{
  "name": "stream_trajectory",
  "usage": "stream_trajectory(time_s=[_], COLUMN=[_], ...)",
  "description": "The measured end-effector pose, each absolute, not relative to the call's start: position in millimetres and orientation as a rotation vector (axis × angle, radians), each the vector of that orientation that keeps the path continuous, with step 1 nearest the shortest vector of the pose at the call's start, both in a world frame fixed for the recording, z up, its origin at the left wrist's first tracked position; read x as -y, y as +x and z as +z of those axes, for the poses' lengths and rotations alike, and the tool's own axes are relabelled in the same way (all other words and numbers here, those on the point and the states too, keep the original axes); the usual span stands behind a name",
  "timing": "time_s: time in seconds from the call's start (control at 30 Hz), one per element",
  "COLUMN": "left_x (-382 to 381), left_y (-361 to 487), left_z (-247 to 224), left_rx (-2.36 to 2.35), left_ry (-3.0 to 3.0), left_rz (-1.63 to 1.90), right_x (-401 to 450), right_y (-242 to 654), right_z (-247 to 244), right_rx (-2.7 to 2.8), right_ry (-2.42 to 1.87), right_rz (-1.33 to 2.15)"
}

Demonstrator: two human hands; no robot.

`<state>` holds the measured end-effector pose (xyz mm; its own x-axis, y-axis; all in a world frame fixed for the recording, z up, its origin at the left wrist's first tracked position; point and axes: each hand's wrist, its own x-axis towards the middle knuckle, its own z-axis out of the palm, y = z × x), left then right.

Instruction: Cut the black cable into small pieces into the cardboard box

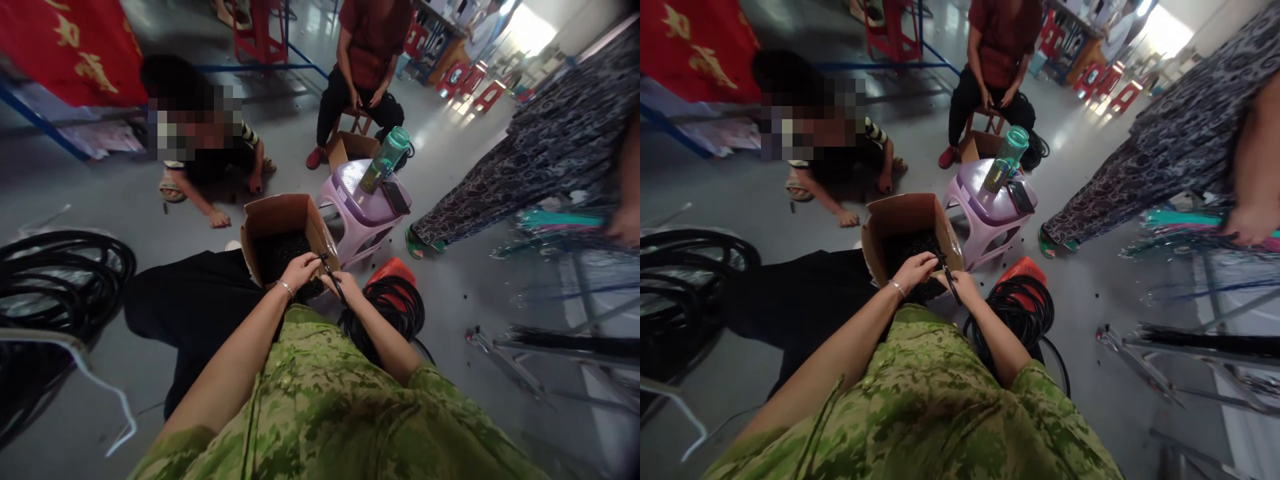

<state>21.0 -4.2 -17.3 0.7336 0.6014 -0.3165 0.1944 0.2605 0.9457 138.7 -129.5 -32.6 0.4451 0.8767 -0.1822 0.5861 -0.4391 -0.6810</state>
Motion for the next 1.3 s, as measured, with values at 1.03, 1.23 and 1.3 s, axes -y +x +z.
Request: stream_trajectory(time_s=[1.03,1.23,1.3], left_x=[1,1,1], left_y=[22,21,21], left_z=[-24,-20,-20], left_rx=[-1.106,-1.018,-1.025], left_ry=[1.02,1.053,1.062], left_rz=[0.36,0.354,0.35], right_x=[120,109,109], right_y=[139,144,145], right_z=[-59,-51,-52], right_rx=[1.058,0.984,1.008], right_ry=[-2.072,-1.925,-1.94], right_rz=[1.053,1.156,1.142])
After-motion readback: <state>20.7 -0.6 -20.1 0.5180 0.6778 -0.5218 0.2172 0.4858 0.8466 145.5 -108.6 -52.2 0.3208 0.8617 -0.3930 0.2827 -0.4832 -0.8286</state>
